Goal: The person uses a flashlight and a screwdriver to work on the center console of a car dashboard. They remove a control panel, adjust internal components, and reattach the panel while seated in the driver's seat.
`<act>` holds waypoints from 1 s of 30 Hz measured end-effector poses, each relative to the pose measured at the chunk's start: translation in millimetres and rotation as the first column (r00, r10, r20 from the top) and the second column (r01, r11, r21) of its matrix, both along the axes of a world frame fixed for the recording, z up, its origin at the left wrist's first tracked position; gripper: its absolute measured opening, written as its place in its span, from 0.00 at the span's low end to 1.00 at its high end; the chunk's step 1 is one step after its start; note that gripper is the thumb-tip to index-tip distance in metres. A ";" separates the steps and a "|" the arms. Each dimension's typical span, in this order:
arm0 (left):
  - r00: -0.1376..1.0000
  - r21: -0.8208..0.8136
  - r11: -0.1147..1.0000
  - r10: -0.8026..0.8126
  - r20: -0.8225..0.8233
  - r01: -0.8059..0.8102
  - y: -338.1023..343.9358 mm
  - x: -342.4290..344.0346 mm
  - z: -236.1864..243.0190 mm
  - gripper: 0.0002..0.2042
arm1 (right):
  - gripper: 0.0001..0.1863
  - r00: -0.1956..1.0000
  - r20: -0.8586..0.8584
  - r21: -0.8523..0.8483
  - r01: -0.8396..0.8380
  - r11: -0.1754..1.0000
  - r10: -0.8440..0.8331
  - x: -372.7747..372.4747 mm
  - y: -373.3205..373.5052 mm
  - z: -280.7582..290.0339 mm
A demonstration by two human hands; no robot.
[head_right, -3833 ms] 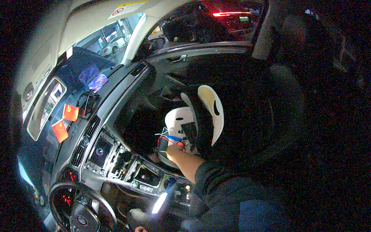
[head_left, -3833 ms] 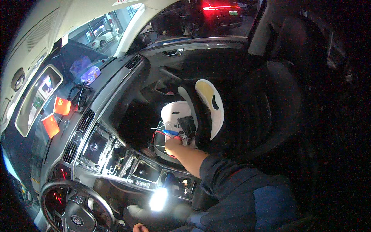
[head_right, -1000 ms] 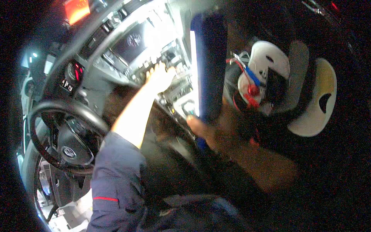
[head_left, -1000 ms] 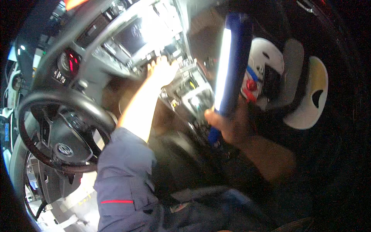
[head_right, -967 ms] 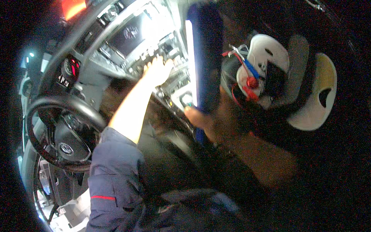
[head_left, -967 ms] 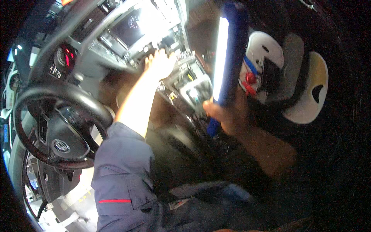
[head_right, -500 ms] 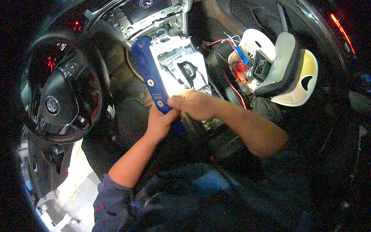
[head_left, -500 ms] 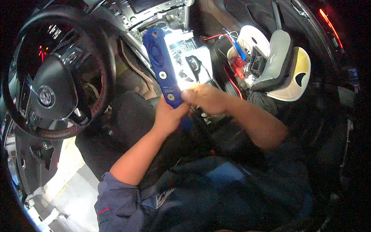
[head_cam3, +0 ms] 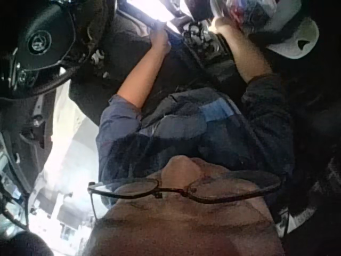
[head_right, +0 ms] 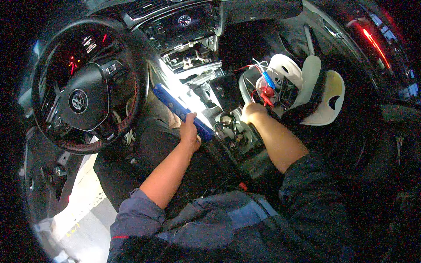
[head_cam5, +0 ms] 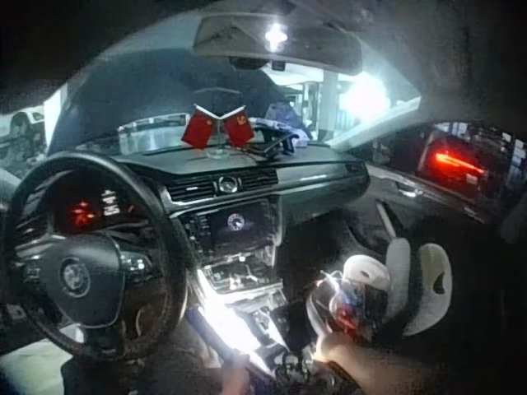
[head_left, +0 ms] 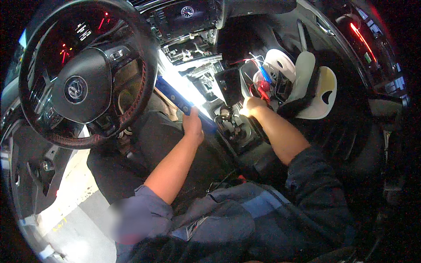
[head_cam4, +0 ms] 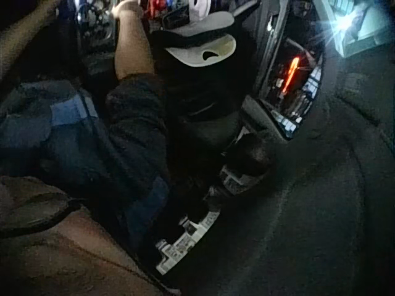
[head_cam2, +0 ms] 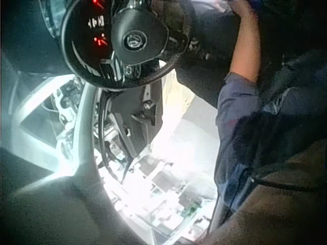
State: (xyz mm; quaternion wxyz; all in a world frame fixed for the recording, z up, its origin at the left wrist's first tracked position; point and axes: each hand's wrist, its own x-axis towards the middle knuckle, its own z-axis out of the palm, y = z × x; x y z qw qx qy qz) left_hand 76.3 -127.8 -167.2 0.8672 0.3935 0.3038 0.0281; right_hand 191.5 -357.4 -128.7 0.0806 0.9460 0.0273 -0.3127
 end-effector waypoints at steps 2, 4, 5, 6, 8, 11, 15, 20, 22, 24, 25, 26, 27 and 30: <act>0.999 -0.008 1.000 0.023 -0.042 -0.023 -4.0 4.0 1.0 0.21 | 0.29 0.999 -0.029 0.002 -0.043 0.999 0.043 -1.7 -1.5 -15.8; 0.992 0.006 0.999 0.035 -0.125 -0.034 -10.0 11.3 2.7 0.21 | 0.20 0.997 -0.052 0.036 -0.053 0.998 0.054 5.3 -8.5 -34.8; 0.985 0.001 1.000 -0.026 -0.171 0.026 -11.6 13.4 2.8 0.20 | 0.20 0.989 -0.084 0.020 -0.123 0.992 0.124 9.5 -10.7 -45.0; 0.973 -0.009 0.996 -0.086 -0.213 0.086 -12.4 15.7 2.2 0.20 | 0.19 0.975 -0.114 0.003 -0.193 0.981 0.192 15.3 -11.6 -53.3; 0.982 -0.011 0.996 -0.084 -0.168 0.084 -15.5 17.5 -0.8 0.20 | 0.19 0.896 -0.217 -0.063 -0.409 0.910 0.388 24.0 -10.8 -62.2; 0.967 0.151 0.971 -0.154 -0.205 0.186 -15.8 11.4 -6.1 0.20 | 0.20 0.833 -0.294 -0.100 -0.515 0.852 0.469 26.3 -4.6 -50.6; 0.989 0.233 0.961 -0.139 -0.052 0.147 -15.5 3.1 -10.1 0.18 | 0.24 0.989 -0.110 0.024 -0.101 0.995 0.103 8.2 -6.2 -8.2; 0.995 -0.001 0.998 -0.063 -0.078 0.063 -10.4 4.8 -8.3 0.11 | 0.29 0.990 -0.129 0.004 -0.051 0.999 0.051 3.4 2.2 13.7; 0.993 0.005 0.997 -0.081 -0.088 0.082 -9.6 4.2 -6.0 0.10 | 0.28 0.991 -0.133 -0.003 -0.020 1.000 0.020 5.1 1.8 13.6; 0.997 -0.069 0.996 -0.054 -0.063 0.050 -9.2 2.7 -3.3 0.10 | 0.28 0.986 -0.147 0.030 -0.079 0.996 0.083 7.0 0.5 12.6; 0.997 -0.104 0.994 -0.042 -0.068 0.035 -8.8 2.0 -2.2 0.10 | 0.28 0.983 -0.151 0.010 -0.100 0.995 0.100 7.2 -0.5 12.4; 0.997 -0.112 0.993 -0.048 -0.064 0.040 -8.4 2.2 -1.2 0.10 | 0.28 0.985 -0.147 0.034 -0.091 0.995 0.095 7.5 -1.5 12.7; 0.997 -0.120 0.992 -0.054 -0.060 0.046 -8.1 2.5 -0.7 0.10 | 0.28 0.988 -0.135 0.031 -0.077 0.997 0.081 7.6 -2.6 13.4; 0.996 -0.125 0.992 -0.043 -0.074 0.033 -7.7 6.5 -0.9 0.11 | 0.28 0.985 -0.163 0.005 -0.052 0.999 0.052 10.4 -3.0 16.3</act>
